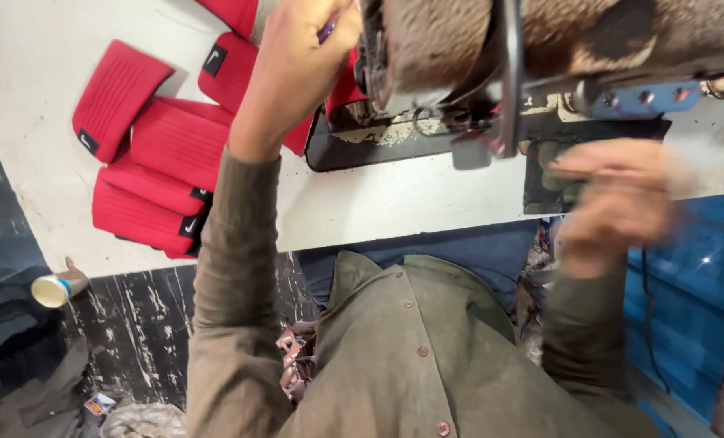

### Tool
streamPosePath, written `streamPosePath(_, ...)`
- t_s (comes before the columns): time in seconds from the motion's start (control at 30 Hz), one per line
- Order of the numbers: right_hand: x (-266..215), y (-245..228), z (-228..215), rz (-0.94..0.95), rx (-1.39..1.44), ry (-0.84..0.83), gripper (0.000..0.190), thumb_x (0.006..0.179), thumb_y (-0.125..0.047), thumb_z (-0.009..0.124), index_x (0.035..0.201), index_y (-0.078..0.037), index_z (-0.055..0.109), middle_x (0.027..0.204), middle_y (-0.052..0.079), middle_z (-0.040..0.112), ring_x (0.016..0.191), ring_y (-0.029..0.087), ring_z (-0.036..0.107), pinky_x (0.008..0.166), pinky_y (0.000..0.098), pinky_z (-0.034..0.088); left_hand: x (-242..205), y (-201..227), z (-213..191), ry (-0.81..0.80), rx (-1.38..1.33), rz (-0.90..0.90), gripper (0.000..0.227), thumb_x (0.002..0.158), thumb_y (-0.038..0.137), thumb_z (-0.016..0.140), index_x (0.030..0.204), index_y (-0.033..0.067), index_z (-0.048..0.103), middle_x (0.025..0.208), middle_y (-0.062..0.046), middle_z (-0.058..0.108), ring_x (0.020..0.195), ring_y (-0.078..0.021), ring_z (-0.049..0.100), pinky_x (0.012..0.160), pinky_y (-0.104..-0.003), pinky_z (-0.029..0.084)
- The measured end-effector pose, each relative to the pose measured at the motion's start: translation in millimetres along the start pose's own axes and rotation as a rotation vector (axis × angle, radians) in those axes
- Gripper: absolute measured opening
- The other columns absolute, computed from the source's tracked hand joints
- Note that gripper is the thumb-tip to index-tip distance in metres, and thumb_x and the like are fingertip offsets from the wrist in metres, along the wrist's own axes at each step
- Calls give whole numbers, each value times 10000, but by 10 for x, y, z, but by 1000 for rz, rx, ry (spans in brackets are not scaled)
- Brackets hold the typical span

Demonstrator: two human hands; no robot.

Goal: Using a sewing machine to stitch red fabric shoe components.

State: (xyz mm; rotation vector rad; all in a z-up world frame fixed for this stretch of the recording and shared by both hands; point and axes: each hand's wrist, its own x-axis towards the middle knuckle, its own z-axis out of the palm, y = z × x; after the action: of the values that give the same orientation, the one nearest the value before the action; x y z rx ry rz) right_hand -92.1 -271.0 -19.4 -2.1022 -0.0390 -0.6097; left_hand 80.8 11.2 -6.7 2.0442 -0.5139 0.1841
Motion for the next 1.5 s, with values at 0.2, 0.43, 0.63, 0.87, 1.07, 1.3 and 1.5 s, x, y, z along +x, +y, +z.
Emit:
streamPosePath(0.2, -355, -129, 527, 308, 456, -348, 633, 1019, -461, 603, 1419, 16, 489, 1360, 121, 586, 1234, 216, 596, 1058, 341, 496, -547, 490, -239, -112, -195, -308, 116, 1034, 99, 683, 1078, -8, 665, 838, -10, 590, 724, -72, 494, 649, -249, 417)
streamPosePath(0.43, -461, -206, 559, 250, 425, 0, 691, 1084, -202, 733, 1598, -54, 295, 1598, 91, 371, 1387, 184, 503, 1200, 335, 438, -1098, 704, -43, 45, -470, -488, 239, 1014, -1, 663, 1252, -5, 650, 837, 63, 603, 738, -1, 480, 664, -181, 400)
streamPosePath(0.63, -589, -133, 531, 474, 693, -75, 651, 1047, -13, 749, 1564, -61, 358, 1356, 145, 573, 861, 163, 686, 572, 288, 561, -1149, 683, -14, 67, -483, -510, 281, 1025, -11, 641, 1305, 4, 647, 853, 68, 550, 744, -1, 426, 666, -178, 348)
streamPosePath(0.87, -393, -101, 447, 185, 211, -112, 611, 1013, 110, 723, 1521, 20, 395, 1408, 185, 493, 1225, 268, 587, 1027, 538, 525, -1088, 700, 93, 87, -469, -494, 281, 1028, -26, 636, 1306, 8, 656, 836, 64, 554, 744, -9, 448, 675, -183, 368)
streamPosePath(1.07, -120, -149, 369, 446, 685, -90, 521, 1071, -4, 724, 1503, -6, 433, 1346, 118, 574, 905, 133, 635, 612, 276, 538, -1032, 689, 201, 105, -572, -478, 301, 1038, -41, 619, 1336, 0, 614, 903, 43, 576, 851, -32, 535, 789, -194, 446)
streamPosePath(1.3, -135, -19, 324, 448, 797, -193, 500, 1047, 11, 721, 1464, -48, 451, 1307, 115, 582, 856, 165, 642, 586, 302, 535, -1066, 649, 214, 103, -623, -506, 333, 1034, -31, 614, 1366, -7, 597, 937, 42, 572, 882, -31, 534, 814, -194, 434)
streamPosePath(1.5, -27, 32, 354, 437, 796, -191, 419, 1038, 14, 741, 1359, -34, 476, 1187, 117, 607, 743, 163, 613, 561, 292, 495, -1011, 613, 256, 122, -634, -492, 331, 1038, -31, 609, 1368, -3, 593, 925, 42, 584, 873, -27, 550, 796, -190, 433)
